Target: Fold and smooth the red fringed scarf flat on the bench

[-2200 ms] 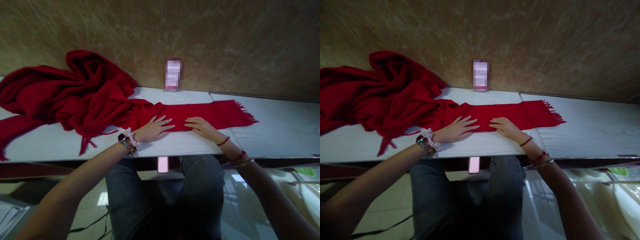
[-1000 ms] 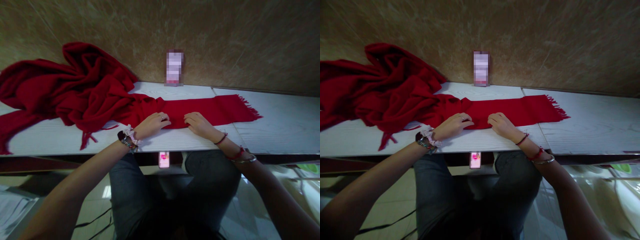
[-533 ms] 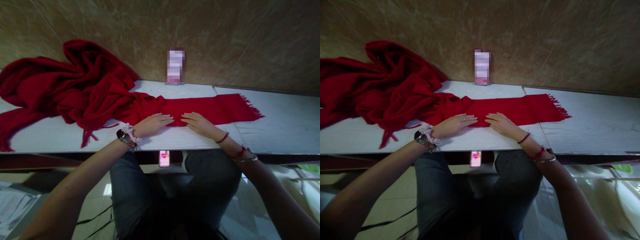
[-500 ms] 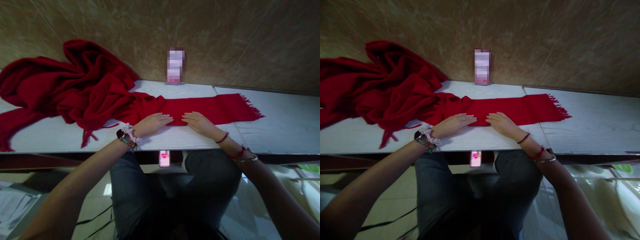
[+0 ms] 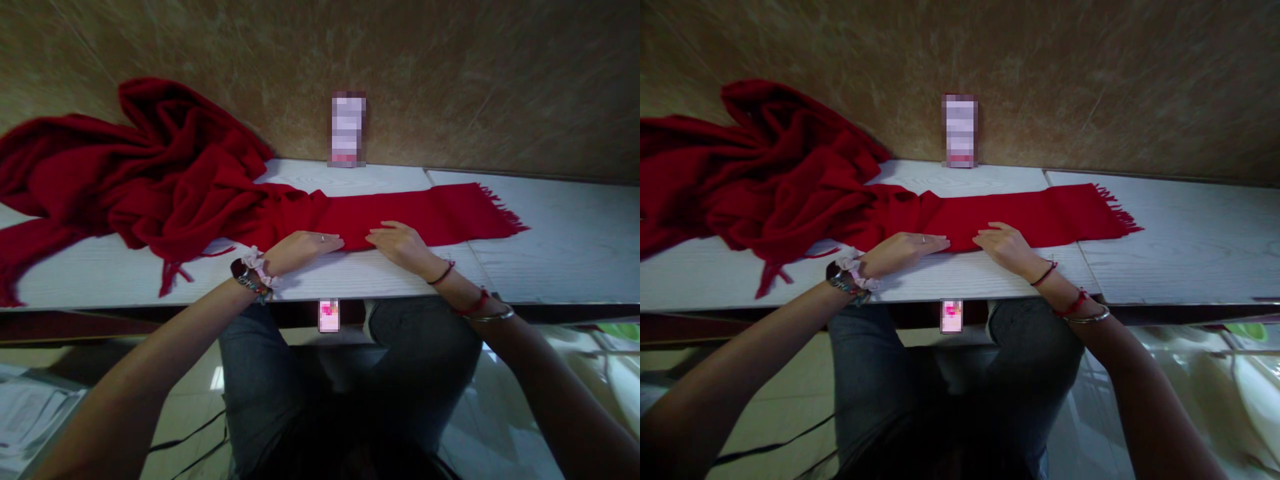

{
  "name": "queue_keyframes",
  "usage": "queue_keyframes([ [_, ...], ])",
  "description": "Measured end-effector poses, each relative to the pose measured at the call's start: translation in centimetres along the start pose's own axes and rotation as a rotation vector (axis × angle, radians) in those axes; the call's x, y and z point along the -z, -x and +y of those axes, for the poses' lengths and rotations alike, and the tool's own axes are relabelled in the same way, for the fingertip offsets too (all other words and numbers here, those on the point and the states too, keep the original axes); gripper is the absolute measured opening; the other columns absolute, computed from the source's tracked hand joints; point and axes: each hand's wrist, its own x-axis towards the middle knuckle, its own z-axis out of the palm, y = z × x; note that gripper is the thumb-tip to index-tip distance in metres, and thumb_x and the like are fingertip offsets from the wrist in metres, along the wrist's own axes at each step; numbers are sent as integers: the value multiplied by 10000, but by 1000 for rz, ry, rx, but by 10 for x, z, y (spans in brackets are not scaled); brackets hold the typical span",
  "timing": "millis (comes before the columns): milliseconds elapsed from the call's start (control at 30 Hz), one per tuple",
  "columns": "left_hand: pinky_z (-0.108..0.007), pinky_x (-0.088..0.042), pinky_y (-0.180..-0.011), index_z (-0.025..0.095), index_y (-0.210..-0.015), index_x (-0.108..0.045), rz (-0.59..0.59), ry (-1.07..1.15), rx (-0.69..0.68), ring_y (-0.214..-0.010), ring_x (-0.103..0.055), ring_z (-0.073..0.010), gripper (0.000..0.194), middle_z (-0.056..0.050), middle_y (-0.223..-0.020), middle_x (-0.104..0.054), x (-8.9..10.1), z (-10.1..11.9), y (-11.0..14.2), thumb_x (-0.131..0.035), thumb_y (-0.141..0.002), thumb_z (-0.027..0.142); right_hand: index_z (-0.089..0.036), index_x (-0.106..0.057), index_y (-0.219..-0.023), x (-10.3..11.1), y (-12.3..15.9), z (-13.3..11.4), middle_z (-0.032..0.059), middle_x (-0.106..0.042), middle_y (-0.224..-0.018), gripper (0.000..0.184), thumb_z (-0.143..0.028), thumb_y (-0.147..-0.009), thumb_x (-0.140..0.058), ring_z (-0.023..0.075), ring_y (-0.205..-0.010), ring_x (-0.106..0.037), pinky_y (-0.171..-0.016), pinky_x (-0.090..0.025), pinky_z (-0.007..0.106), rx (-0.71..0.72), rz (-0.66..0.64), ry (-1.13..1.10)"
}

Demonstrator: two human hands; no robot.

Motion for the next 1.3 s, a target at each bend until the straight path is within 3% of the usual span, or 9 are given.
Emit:
queue_keyframes([
  [267,-301,-373,-987,155,-1149,-552,-45,62,-48,-1163,-469,-154,393,-75,-1236,-542,3,1,-3,-409,-802,39,-175,-628,-1081,6,-1,-2,96,-596,-1178,277,-156,-870,-450,191,-1103,-530,-938,-431,401,-7,-84,-232],
  [433,-357,-266,-1054,161,-1242,-469,-155,165,-40,-1258,-350,-165,463,-79,-1339,-437,12,2,1,-396,-799,48,-204,-643,-1059,8,1,4,88,-571,-1212,248,-208,-858,-496,190,-1150,-491,-969,-408,408,-22,-127,-400],
  [600,-305,-331,-998,157,-1092,-574,-114,256,-6,-1157,-453,-137,319,-75,-1217,-540,18,1,-7,-332,-884,146,-187,-657,-1027,8,0,8,93,-598,-1170,235,-220,-856,-499,189,-1129,-507,-963,-416,401,-63,-133,-469],
  [767,-289,-347,-970,150,-1057,-595,-107,142,11,-1094,-496,-153,301,-81,-1170,-558,15,-8,-25,-399,-895,312,-178,-642,-1050,4,-3,5,100,-614,-1133,254,-251,-823,-557,204,-1084,-532,-942,-428,417,-74,-85,-385],
  [1033,-379,-236,-1037,191,-1313,-362,-137,-27,119,-1301,-259,-205,473,-86,-1408,-328,-6,-22,-21,-352,-906,431,-117,-641,-1000,8,-14,-12,102,-667,-975,235,-172,-877,-449,190,-925,-581,-875,-443,375,97,-52,-82],
  [1133,-334,-301,-988,177,-1244,-449,-105,-36,103,-1216,-382,-194,433,-95,-1330,-423,-1,-17,-19,-356,-905,431,-100,-647,-940,13,-22,-19,105,-669,-869,229,-112,-870,-429,189,-818,-585,-755,-459,334,119,-95,26],
  [1300,-282,-419,-784,153,-1069,-557,-72,-99,66,-920,-551,-185,432,-84,-1063,-567,12,0,-21,-477,-823,499,-118,-643,-768,12,-29,-22,75,-633,-712,190,-117,-847,-470,177,-687,-545,-653,-404,308,1,-82,95],
])
